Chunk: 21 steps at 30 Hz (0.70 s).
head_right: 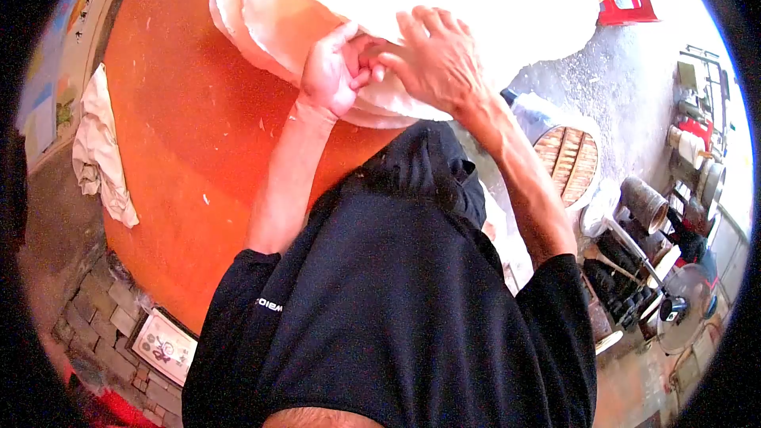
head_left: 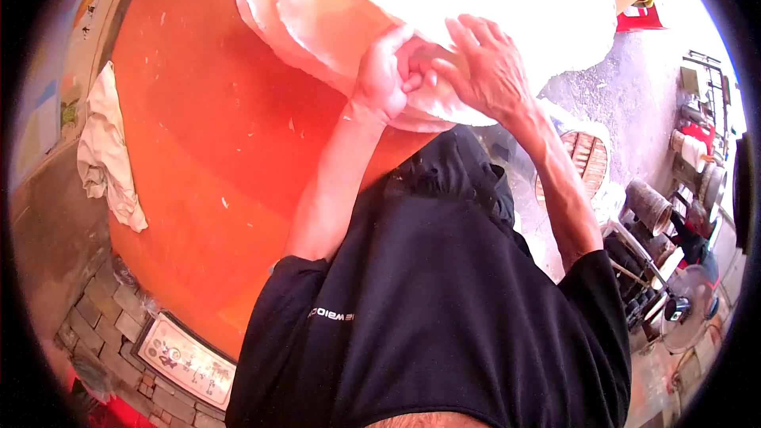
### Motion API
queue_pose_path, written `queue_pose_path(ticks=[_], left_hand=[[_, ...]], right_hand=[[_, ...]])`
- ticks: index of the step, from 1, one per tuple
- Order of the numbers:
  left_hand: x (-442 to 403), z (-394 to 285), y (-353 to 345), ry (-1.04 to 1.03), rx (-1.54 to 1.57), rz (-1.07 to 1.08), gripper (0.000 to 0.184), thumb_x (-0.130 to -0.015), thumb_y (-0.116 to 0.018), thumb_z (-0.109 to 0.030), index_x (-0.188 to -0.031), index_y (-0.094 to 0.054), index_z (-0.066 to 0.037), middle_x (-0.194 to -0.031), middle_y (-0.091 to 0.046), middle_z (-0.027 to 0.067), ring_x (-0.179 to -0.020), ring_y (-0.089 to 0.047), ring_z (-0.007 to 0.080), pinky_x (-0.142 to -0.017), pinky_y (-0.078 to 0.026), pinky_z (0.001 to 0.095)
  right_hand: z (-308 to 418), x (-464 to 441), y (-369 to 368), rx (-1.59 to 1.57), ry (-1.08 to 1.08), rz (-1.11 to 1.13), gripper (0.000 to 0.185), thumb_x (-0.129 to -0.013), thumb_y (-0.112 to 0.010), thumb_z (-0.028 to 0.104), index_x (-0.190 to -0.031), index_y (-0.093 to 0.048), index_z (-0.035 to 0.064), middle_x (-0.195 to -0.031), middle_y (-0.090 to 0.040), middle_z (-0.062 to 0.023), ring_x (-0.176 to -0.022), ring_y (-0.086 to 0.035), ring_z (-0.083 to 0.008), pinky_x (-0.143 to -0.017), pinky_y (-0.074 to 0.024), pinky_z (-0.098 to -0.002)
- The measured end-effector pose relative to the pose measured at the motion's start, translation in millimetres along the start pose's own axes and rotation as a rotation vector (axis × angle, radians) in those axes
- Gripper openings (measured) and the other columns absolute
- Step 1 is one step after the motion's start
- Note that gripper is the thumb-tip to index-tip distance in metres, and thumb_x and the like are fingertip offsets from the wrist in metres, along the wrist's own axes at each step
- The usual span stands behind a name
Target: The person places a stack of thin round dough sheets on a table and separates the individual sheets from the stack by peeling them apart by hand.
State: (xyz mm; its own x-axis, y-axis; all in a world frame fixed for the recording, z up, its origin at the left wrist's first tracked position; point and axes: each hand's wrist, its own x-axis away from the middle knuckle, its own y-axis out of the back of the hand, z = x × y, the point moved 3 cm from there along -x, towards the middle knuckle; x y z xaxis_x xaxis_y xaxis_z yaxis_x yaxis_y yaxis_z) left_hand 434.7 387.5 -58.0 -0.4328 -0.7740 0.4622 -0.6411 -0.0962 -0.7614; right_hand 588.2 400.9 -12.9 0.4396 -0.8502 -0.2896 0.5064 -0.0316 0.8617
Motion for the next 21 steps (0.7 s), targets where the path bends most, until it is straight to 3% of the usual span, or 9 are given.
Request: queue_pose_path(ticks=[4, 6, 8, 9, 10, 11, 13, 18, 21], left_hand=[[-2, 1, -10, -0.079, 0.005, -0.053, 0.031, -0.096, -0.040, -0.030, -0.106, -0.054, -0.005, -0.094, -0.065, 0.0135, -0.079, -0.063, 0.0273, -0.060, -0.047, 0.0298], [-1, -1, -18, -0.101, -0.041, -0.207, 0.033, -0.096, -0.039, -0.031, -0.110, -0.054, -0.005, -0.098, -0.064, 0.0142, -0.083, -0.064, 0.0292, -0.067, -0.050, 0.0312], [1, 0, -8, -0.095, -0.135, -0.245, 0.032, -0.095, -0.043, -0.028, -0.113, -0.053, -0.003, -0.100, -0.064, 0.0133, -0.087, -0.064, 0.0279, -0.073, -0.052, 0.0324], [5, 3, -2, -0.125, -0.213, -0.272, 0.030, -0.094, -0.045, -0.025, -0.112, -0.052, -0.002, -0.099, -0.063, 0.0129, -0.086, -0.064, 0.0270, -0.073, -0.052, 0.0327], [8, 5, 4, -0.162, -0.290, -0.299, 0.029, -0.094, -0.047, -0.023, -0.111, -0.052, -0.001, -0.098, -0.063, 0.0125, -0.086, -0.064, 0.0261, -0.073, -0.052, 0.0330], [12, 7, 9, -0.167, -0.245, -0.308, 0.023, -0.092, -0.051, -0.016, -0.109, -0.052, 0.000, -0.096, -0.063, 0.0119, -0.085, -0.064, 0.0240, -0.072, -0.052, 0.0311], [23, 9, 11, -0.197, -0.304, -0.399, 0.021, -0.092, -0.051, -0.014, -0.108, -0.052, 0.000, -0.095, -0.063, 0.0120, -0.085, -0.065, 0.0234, -0.070, -0.053, 0.0298], [22, 10, 23, -0.242, -0.258, -0.468, 0.017, -0.092, -0.053, -0.010, -0.106, -0.053, 0.000, -0.095, -0.062, 0.0118, -0.085, -0.065, 0.0226, -0.068, -0.055, 0.0287], [15, 12, 8, -0.221, -0.024, -0.405, 0.015, -0.091, -0.055, -0.010, -0.103, -0.054, -0.001, -0.094, -0.062, 0.0119, -0.084, -0.065, 0.0229, -0.068, -0.056, 0.0293]], right_hand=[[-18, -3, -11, 0.183, -0.058, -0.098, 0.026, -0.077, -0.058, 0.016, -0.101, -0.060, 0.0059, -0.100, -0.061, -0.0180, -0.099, -0.057, -0.0349, -0.083, -0.0466, -0.0445], [-25, -14, -6, 0.195, -0.158, 0.099, 0.016, -0.077, -0.054, 0.011, -0.090, -0.064, 0.0071, -0.086, -0.065, -0.0160, -0.085, -0.063, -0.0330, -0.074, -0.0511, -0.0439], [-46, -42, 31, 0.454, -0.122, 0.242, 0.013, -0.078, -0.053, 0.012, -0.071, -0.064, 0.0068, -0.061, -0.061, -0.0146, -0.055, -0.062, -0.0335, -0.053, -0.0512, -0.0451], [-56, -56, 64, 0.315, -0.226, -0.017, 0.014, -0.078, -0.055, 0.013, -0.068, -0.063, 0.0063, -0.058, -0.061, -0.0142, -0.051, -0.061, -0.0326, -0.048, -0.0482, -0.0424], [-59, -63, 109, 0.335, 0.016, -0.143, 0.014, -0.079, -0.057, 0.014, -0.068, -0.062, 0.0062, -0.059, -0.061, -0.0145, -0.051, -0.060, -0.0317, -0.046, -0.0458, -0.0402], [-42, -79, 147, 0.446, -0.273, -0.118, 0.014, -0.084, -0.053, 0.014, -0.077, -0.063, 0.0061, -0.064, -0.062, -0.0151, -0.054, -0.061, -0.0290, -0.049, -0.0471, -0.0363], [-2, -70, 190, 0.346, -0.168, -0.409, 0.008, -0.082, -0.057, 0.011, -0.084, -0.063, 0.0062, -0.069, -0.060, -0.0143, -0.060, -0.060, -0.0275, -0.055, -0.0476, -0.0348], [-22, -55, 74, 0.540, -0.148, 0.159, 0.017, -0.078, -0.052, 0.011, -0.089, -0.065, 0.0097, -0.071, -0.063, -0.0168, -0.065, -0.064, -0.0340, -0.056, -0.0511, -0.0427], [-53, -27, 6, 0.261, -0.176, 0.312, 0.019, -0.075, -0.053, 0.006, -0.090, -0.064, 0.0076, -0.079, -0.064, -0.0169, -0.072, -0.063, -0.0348, -0.063, -0.0504, -0.0444]])
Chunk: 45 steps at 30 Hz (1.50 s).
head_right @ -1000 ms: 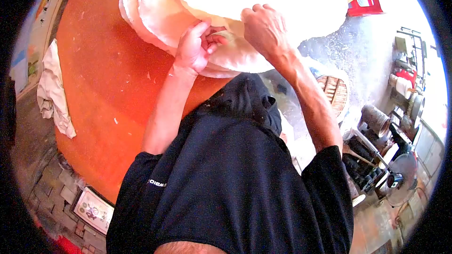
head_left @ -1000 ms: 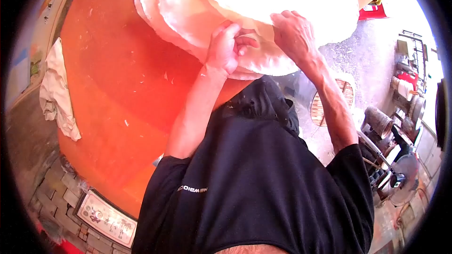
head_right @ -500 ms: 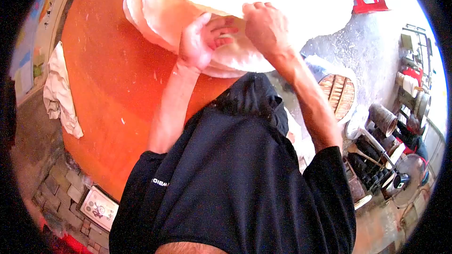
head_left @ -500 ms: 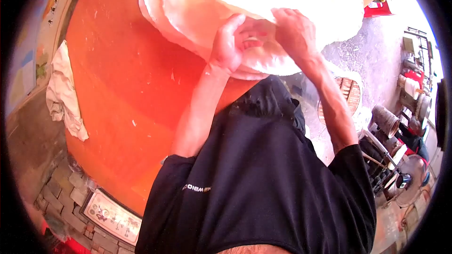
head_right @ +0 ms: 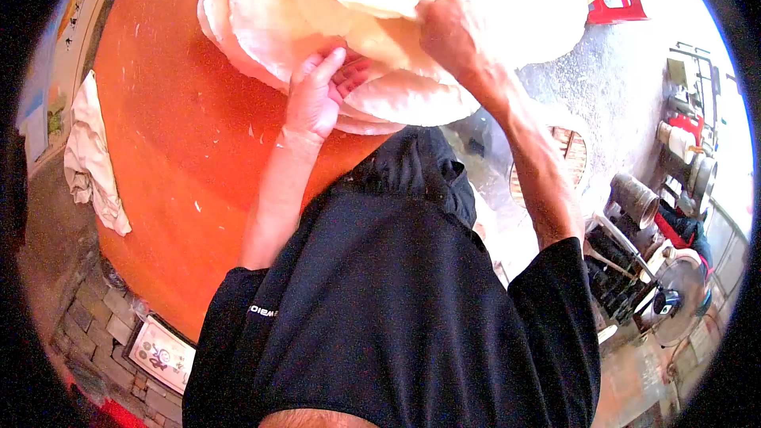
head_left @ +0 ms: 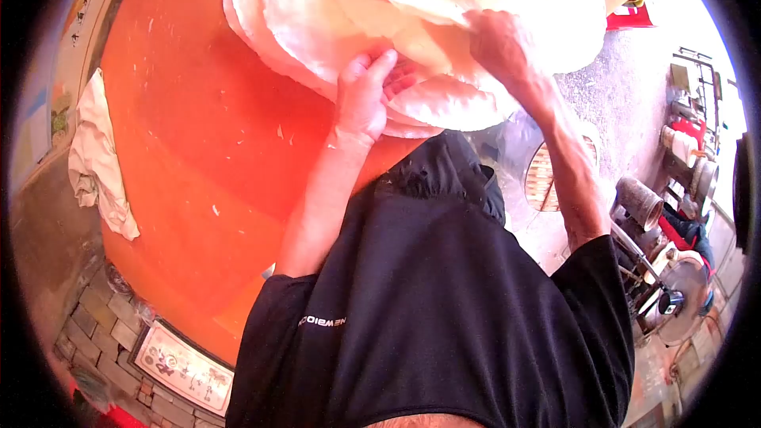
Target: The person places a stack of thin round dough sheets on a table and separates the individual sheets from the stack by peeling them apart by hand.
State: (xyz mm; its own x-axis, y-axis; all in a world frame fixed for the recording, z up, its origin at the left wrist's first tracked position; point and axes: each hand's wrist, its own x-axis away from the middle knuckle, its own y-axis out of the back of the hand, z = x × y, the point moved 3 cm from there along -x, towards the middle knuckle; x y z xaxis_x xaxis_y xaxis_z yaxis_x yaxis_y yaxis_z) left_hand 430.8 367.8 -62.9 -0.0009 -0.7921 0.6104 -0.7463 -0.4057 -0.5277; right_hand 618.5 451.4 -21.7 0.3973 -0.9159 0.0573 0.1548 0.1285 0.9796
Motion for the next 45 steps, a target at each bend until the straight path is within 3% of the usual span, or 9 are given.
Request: queue_pose_path(ticks=[13, 17, 21, 24, 26, 28, 31, 41, 45], left_hand=[[-14, -5, -24, -0.150, -0.412, -0.003, 0.008, -0.086, -0.061, -0.011, -0.089, -0.056, -0.005, -0.072, -0.063, 0.0077, -0.049, -0.056, 0.0150, -0.044, -0.043, 0.0238], [-19, -1, -14, 0.093, 0.116, 0.105, 0.030, -0.094, -0.048, -0.028, -0.111, -0.054, -0.004, -0.097, -0.064, 0.0130, -0.094, -0.063, 0.0270, -0.081, -0.054, 0.0436], [-29, 1, -9, 0.065, 0.166, 0.228, 0.034, -0.094, -0.046, -0.028, -0.118, -0.052, -0.004, -0.110, -0.063, 0.0134, -0.103, -0.060, 0.0295, -0.091, -0.049, 0.0487], [-34, 0, -6, 0.057, 0.222, 0.239, 0.034, -0.094, -0.047, -0.026, -0.119, -0.053, -0.004, -0.113, -0.062, 0.0127, -0.105, -0.059, 0.0293, -0.093, -0.047, 0.0479], [-34, 2, -3, 0.080, 0.283, 0.243, 0.033, -0.094, -0.047, -0.025, -0.118, -0.053, -0.004, -0.113, -0.062, 0.0121, -0.106, -0.059, 0.0292, -0.093, -0.047, 0.0473], [-36, -1, -7, 0.060, 0.295, 0.305, 0.028, -0.092, -0.051, -0.020, -0.116, -0.055, -0.006, -0.110, -0.063, 0.0095, -0.104, -0.060, 0.0270, -0.089, -0.049, 0.0431], [-33, -4, -14, -0.013, 0.173, 0.267, 0.025, -0.091, -0.053, -0.016, -0.114, -0.056, -0.008, -0.105, -0.064, 0.0074, -0.100, -0.061, 0.0245, -0.084, -0.052, 0.0390], [-31, -12, -34, -0.067, 0.154, 0.301, 0.024, -0.090, -0.056, -0.009, -0.113, -0.053, -0.003, -0.104, -0.060, 0.0079, -0.095, -0.060, 0.0215, -0.084, -0.052, 0.0341], [-41, -20, -35, -0.137, 0.010, 0.208, 0.019, -0.084, -0.049, 0.003, -0.101, -0.058, -0.001, -0.092, -0.061, 0.0064, -0.079, -0.061, 0.0173, -0.066, -0.052, 0.0269]], right_hand=[[31, -3, 4, -0.221, 0.130, -0.146, 0.018, -0.073, -0.053, 0.003, -0.089, -0.062, 0.0050, -0.076, -0.060, -0.0179, -0.073, -0.059, -0.0379, -0.065, -0.0472, -0.0453], [15, 2, 4, -0.263, 0.060, -0.044, 0.021, -0.077, -0.052, 0.003, -0.093, -0.065, 0.0048, -0.080, -0.063, -0.0183, -0.077, -0.062, -0.0362, -0.071, -0.0501, -0.0425], [12, -29, 89, 0.166, -0.133, 0.173, 0.020, -0.082, -0.052, 0.011, -0.094, -0.067, 0.0069, -0.086, -0.065, -0.0182, -0.079, -0.064, -0.0310, -0.068, -0.0520, -0.0381], [-3, -9, 127, -0.302, 0.106, -0.440, 0.014, -0.082, -0.061, 0.013, -0.094, -0.063, 0.0050, -0.091, -0.062, -0.0121, -0.082, -0.060, -0.0216, -0.067, -0.0480, -0.0321], [37, 14, 179, -0.347, 0.105, -0.421, 0.022, -0.082, -0.070, 0.018, -0.093, -0.060, 0.0026, -0.097, -0.060, -0.0102, -0.082, -0.057, -0.0163, -0.067, -0.0455, -0.0277], [6, -3, 107, 0.259, 0.169, -0.382, 0.016, -0.083, -0.050, 0.007, -0.090, -0.065, 0.0062, -0.081, -0.066, -0.0095, -0.080, -0.065, -0.0282, -0.068, -0.0518, -0.0379], [-3, -14, 18, 0.006, 0.004, 0.060, 0.014, -0.075, -0.054, 0.007, -0.084, -0.064, 0.0060, -0.080, -0.064, -0.0163, -0.075, -0.064, -0.0340, -0.067, -0.0504, -0.0426], [-5, -10, 20, -0.234, 0.077, -0.087, 0.014, -0.079, -0.054, 0.012, -0.083, -0.063, 0.0022, -0.080, -0.062, -0.0199, -0.076, -0.060, -0.0385, -0.067, -0.0477, -0.0438], [11, -18, 17, -0.285, 0.051, -0.067, 0.016, -0.083, -0.055, 0.017, -0.082, -0.062, 0.0015, -0.079, -0.061, -0.0214, -0.076, -0.058, -0.0397, -0.067, -0.0469, -0.0443]])
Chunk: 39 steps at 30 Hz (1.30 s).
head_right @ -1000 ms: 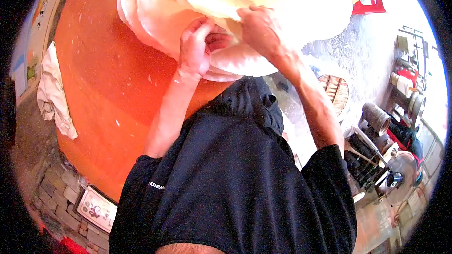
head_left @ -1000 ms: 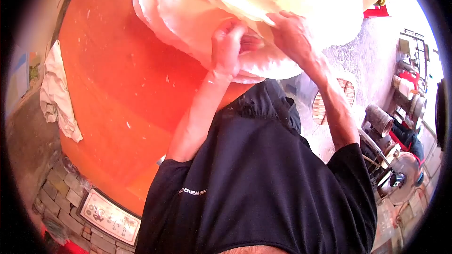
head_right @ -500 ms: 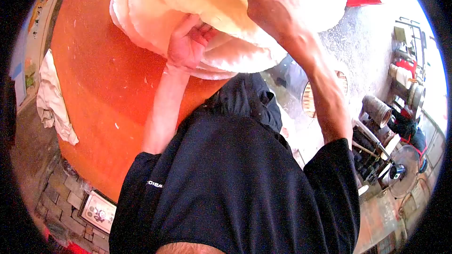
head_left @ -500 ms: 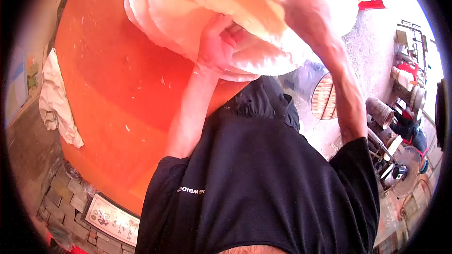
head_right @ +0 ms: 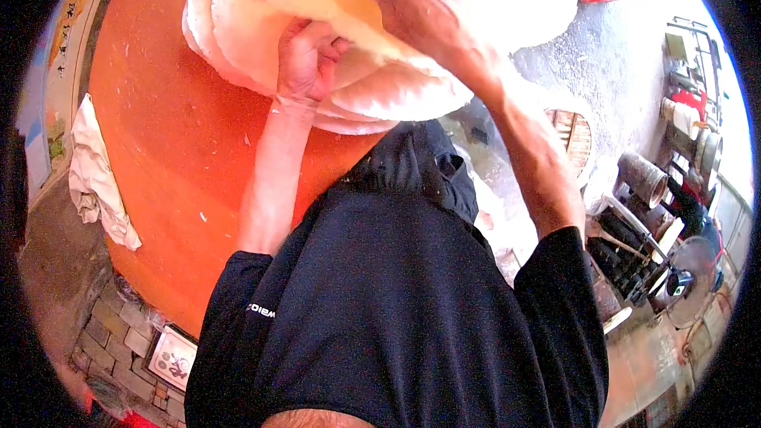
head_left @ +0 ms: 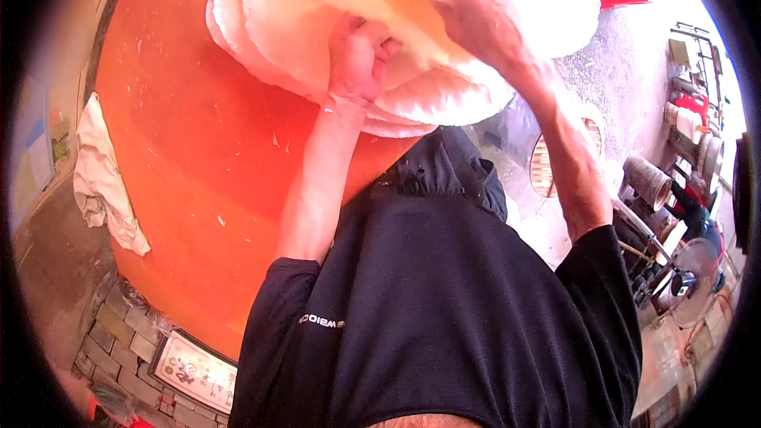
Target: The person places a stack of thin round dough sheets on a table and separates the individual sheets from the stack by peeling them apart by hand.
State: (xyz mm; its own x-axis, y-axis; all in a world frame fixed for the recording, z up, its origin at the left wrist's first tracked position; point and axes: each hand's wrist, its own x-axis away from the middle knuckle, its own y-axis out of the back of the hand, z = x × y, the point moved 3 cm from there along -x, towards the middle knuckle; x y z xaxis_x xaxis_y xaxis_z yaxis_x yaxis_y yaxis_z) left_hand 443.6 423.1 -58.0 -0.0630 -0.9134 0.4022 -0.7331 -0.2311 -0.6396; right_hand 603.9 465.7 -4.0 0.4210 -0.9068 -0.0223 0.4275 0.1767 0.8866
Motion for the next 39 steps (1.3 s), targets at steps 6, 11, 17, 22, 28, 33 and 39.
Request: queue_pose_path(ticks=[6, 11, 17, 22, 28, 33, 39], left_hand=[[-6, 4, 6, 0.037, -0.057, -0.117, 0.027, -0.079, -0.058, 0.002, -0.106, -0.057, -0.004, -0.096, -0.061, 0.0049, -0.081, -0.060, 0.0160, -0.063, -0.050, 0.0269], [-12, 3, 7, 0.100, -0.103, -0.189, 0.035, -0.080, -0.063, -0.001, -0.113, -0.056, -0.011, -0.103, -0.061, 0.0014, -0.093, -0.059, 0.0180, -0.072, -0.051, 0.0342], [-28, 16, 28, 0.207, -0.001, -0.129, 0.028, -0.088, -0.060, -0.010, -0.114, -0.054, -0.003, -0.104, -0.062, 0.0064, -0.094, -0.061, 0.0217, -0.076, -0.053, 0.0368], [-12, -6, 14, 0.110, -0.079, -0.122, 0.026, -0.091, -0.055, -0.013, -0.112, -0.056, 0.002, -0.103, -0.063, 0.0089, -0.090, -0.063, 0.0222, -0.077, -0.054, 0.0355], [7, -36, 25, 0.010, -0.114, -0.223, 0.013, -0.088, -0.056, -0.014, -0.094, -0.063, -0.004, -0.080, -0.063, 0.0025, -0.072, -0.062, 0.0161, -0.061, -0.050, 0.0268], [29, -27, 33, 0.162, -0.061, -0.186, 0.036, -0.095, -0.042, -0.033, -0.115, -0.055, -0.005, -0.104, -0.063, 0.0091, -0.093, -0.062, 0.0223, -0.075, -0.053, 0.0403], [43, -8, 21, 0.273, -0.007, 0.012, 0.049, -0.098, -0.035, -0.040, -0.132, -0.041, -0.006, -0.126, -0.053, 0.0133, -0.110, -0.056, 0.0301, -0.087, -0.051, 0.0490]], right_hand=[[10, 10, -9, -0.102, 0.140, -0.137, 0.025, -0.082, -0.061, 0.024, -0.071, -0.061, 0.0018, -0.063, -0.056, -0.0192, -0.066, -0.057, -0.0386, -0.064, -0.0471, -0.0442], [23, 24, -21, 0.073, 0.072, -0.295, 0.021, -0.078, -0.061, 0.023, -0.086, -0.063, 0.0034, -0.080, -0.063, -0.0179, -0.080, -0.060, -0.0357, -0.072, -0.0481, -0.0452], [-18, -4, 49, 0.009, -0.091, -0.234, 0.010, -0.073, -0.054, 0.007, -0.071, -0.064, 0.0032, -0.060, -0.059, -0.0175, -0.051, -0.058, -0.0327, -0.051, -0.0476, -0.0401], [45, -14, 179, 0.552, -0.221, -1.019, 0.014, -0.084, -0.056, 0.009, -0.083, -0.065, -0.0016, -0.066, -0.062, -0.0130, -0.055, -0.060, -0.0260, -0.050, -0.0480, -0.0322], [63, 15, 147, 0.384, -0.036, -0.381, 0.011, -0.077, -0.054, 0.003, -0.074, -0.064, -0.0006, -0.064, -0.061, -0.0174, -0.055, -0.061, -0.0291, -0.051, -0.0473, -0.0367], [1, 20, 1, 0.294, 0.019, 0.104, 0.009, -0.073, -0.054, 0.007, -0.077, -0.062, 0.0067, -0.067, -0.062, -0.0157, -0.064, -0.063, -0.0328, -0.058, -0.0492, -0.0433], [41, 20, 15, 0.250, 0.044, 0.078, 0.010, -0.071, -0.053, 0.004, -0.075, -0.061, 0.0036, -0.070, -0.062, -0.0181, -0.067, -0.063, -0.0349, -0.062, -0.0504, -0.0432]])
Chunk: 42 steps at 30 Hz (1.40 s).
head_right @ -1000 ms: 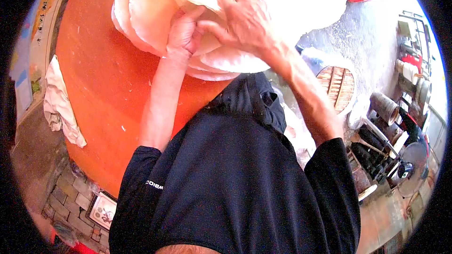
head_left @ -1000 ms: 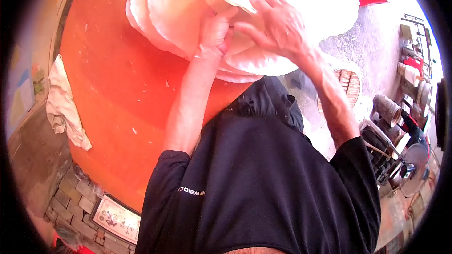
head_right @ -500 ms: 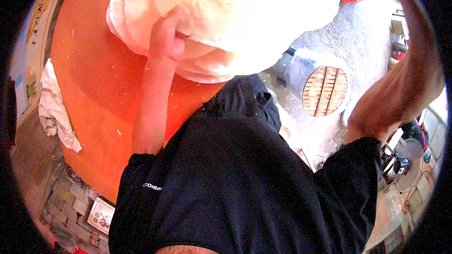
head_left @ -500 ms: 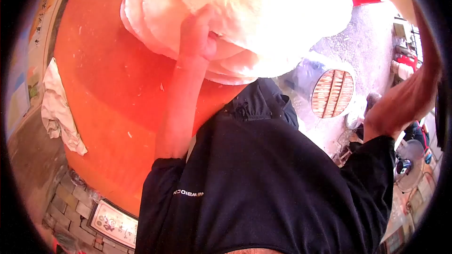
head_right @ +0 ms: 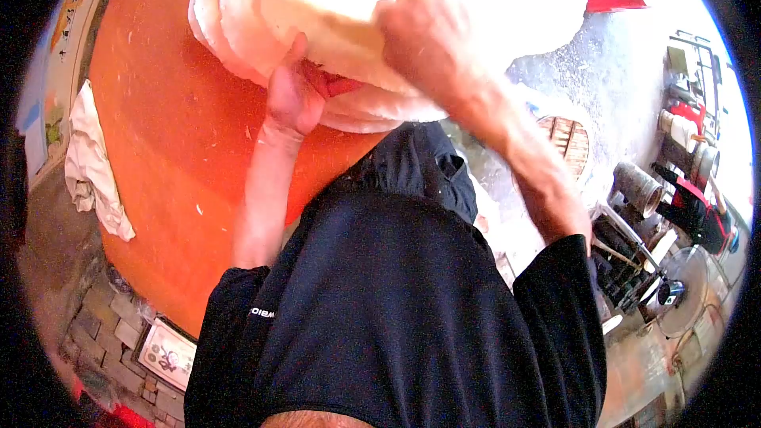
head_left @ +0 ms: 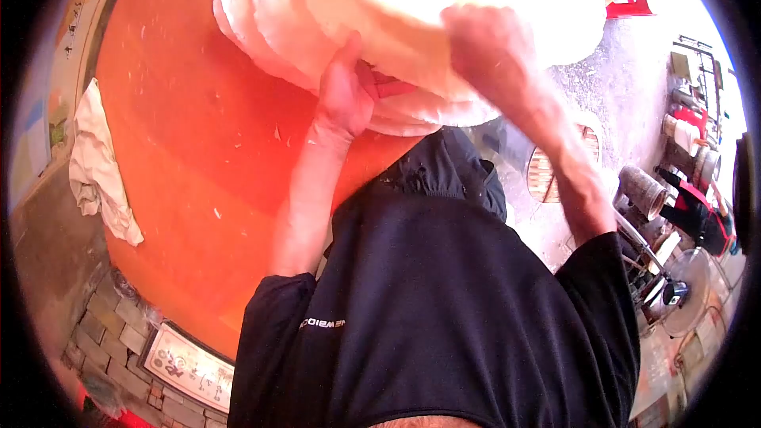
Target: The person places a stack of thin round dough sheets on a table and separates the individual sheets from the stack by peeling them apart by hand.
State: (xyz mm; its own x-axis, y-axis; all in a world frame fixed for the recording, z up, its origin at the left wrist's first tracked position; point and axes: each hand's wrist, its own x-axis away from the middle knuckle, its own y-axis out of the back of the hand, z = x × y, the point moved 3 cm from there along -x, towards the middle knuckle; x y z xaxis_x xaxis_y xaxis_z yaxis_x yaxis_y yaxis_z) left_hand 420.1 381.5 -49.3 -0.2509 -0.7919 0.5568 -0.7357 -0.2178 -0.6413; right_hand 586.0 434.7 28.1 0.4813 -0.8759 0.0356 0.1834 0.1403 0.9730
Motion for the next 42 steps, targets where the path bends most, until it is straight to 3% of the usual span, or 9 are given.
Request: queue_pose_path(ticks=[9, 14, 21, 23, 26, 33, 38, 41, 42], left_hand=[[3, 1, -8, -0.045, 0.087, 0.104, 0.056, -0.098, -0.028, -0.049, -0.132, -0.041, -0.008, -0.123, -0.056, 0.0136, -0.107, -0.058, 0.0324, -0.085, -0.052, 0.0519], [7, -4, -8, -0.088, 0.183, 0.179, 0.060, -0.095, -0.030, -0.055, -0.132, -0.042, -0.009, -0.124, -0.054, 0.0177, -0.111, -0.054, 0.0369, -0.092, -0.045, 0.0565], [-7, 14, 11, -0.161, 0.127, -0.048, 0.044, -0.095, -0.045, -0.041, -0.115, -0.050, -0.002, -0.099, -0.059, 0.0148, -0.087, -0.061, 0.0275, -0.078, -0.052, 0.0395], [-8, 18, 22, -0.210, -0.126, -0.173, 0.037, -0.094, -0.051, -0.030, -0.115, -0.052, 0.000, -0.095, -0.064, 0.0163, -0.083, -0.065, 0.0270, -0.076, -0.055, 0.0382], [5, 17, 22, -0.186, -0.289, -0.248, 0.028, -0.090, -0.057, -0.014, -0.113, -0.052, 0.001, -0.091, -0.064, 0.0142, -0.077, -0.065, 0.0226, -0.066, -0.056, 0.0308], [11, 23, 29, -0.263, -0.432, -0.386, 0.026, -0.088, -0.058, -0.008, -0.110, -0.051, 0.004, -0.086, -0.063, 0.0130, -0.069, -0.065, 0.0194, -0.060, -0.054, 0.0254], [1, 27, 28, -0.160, -0.208, -0.300, 0.028, -0.088, -0.060, -0.011, -0.109, -0.050, 0.004, -0.082, -0.064, 0.0119, -0.071, -0.065, 0.0161, -0.056, -0.052, 0.0226], [14, 21, 13, -0.276, -0.441, -0.442, 0.021, -0.089, -0.059, -0.010, -0.104, -0.053, 0.003, -0.083, -0.065, 0.0113, -0.071, -0.066, 0.0164, -0.058, -0.053, 0.0224], [17, 20, 14, -0.286, -0.420, -0.466, 0.017, -0.089, -0.057, -0.009, -0.101, -0.055, 0.003, -0.084, -0.065, 0.0107, -0.069, -0.066, 0.0164, -0.059, -0.053, 0.0226]], right_hand=[[22, -11, -40, -0.127, 0.094, 0.004, 0.013, -0.073, -0.060, 0.015, -0.075, -0.061, 0.0022, -0.066, -0.059, -0.0177, -0.066, -0.060, -0.0372, -0.061, -0.0482, -0.0442], [31, 26, -35, -0.407, 0.132, -0.250, 0.037, -0.076, -0.065, 0.023, -0.099, -0.053, -0.0034, -0.092, -0.058, -0.0266, -0.096, -0.057, -0.0408, -0.078, -0.0464, -0.0440], [-15, 2, -11, 0.083, 0.026, -0.037, 0.011, -0.077, -0.058, 0.013, -0.072, -0.066, 0.0066, -0.061, -0.061, -0.0172, -0.060, -0.065, -0.0282, -0.055, -0.0517, -0.0378], [-68, -3, 22, -0.438, -0.089, -0.163, 0.009, -0.082, -0.059, 0.006, -0.084, -0.065, -0.0004, -0.072, -0.067, -0.0092, -0.062, -0.063, -0.0167, -0.055, -0.0463, -0.0344], [-17, 7, 108, -0.033, -0.022, -0.530, 0.009, -0.079, -0.057, 0.008, -0.079, -0.065, 0.0026, -0.067, -0.061, -0.0156, -0.058, -0.061, -0.0264, -0.053, -0.0456, -0.0352], [-26, -7, 75, 0.019, 0.089, -0.193, 0.015, -0.080, -0.059, 0.017, -0.081, -0.063, 0.0020, -0.067, -0.061, -0.0157, -0.059, -0.060, -0.0322, -0.055, -0.0466, -0.0397], [-42, -14, 158, 0.172, -0.142, -0.516, 0.016, -0.079, -0.058, 0.014, -0.082, -0.063, -0.0014, -0.064, -0.062, -0.0140, -0.057, -0.061, -0.0266, -0.052, -0.0472, -0.0353], [-6, -7, 183, 0.038, -0.671, -0.521, 0.017, -0.078, -0.058, 0.012, -0.083, -0.063, -0.0034, -0.063, -0.062, -0.0131, -0.057, -0.061, -0.0232, -0.051, -0.0476, -0.0327], [-24, 8, 160, 0.174, -0.329, -0.460, 0.015, -0.079, -0.057, 0.013, -0.082, -0.063, -0.0003, -0.065, -0.061, -0.0146, -0.059, -0.061, -0.0278, -0.053, -0.0476, -0.0377]])
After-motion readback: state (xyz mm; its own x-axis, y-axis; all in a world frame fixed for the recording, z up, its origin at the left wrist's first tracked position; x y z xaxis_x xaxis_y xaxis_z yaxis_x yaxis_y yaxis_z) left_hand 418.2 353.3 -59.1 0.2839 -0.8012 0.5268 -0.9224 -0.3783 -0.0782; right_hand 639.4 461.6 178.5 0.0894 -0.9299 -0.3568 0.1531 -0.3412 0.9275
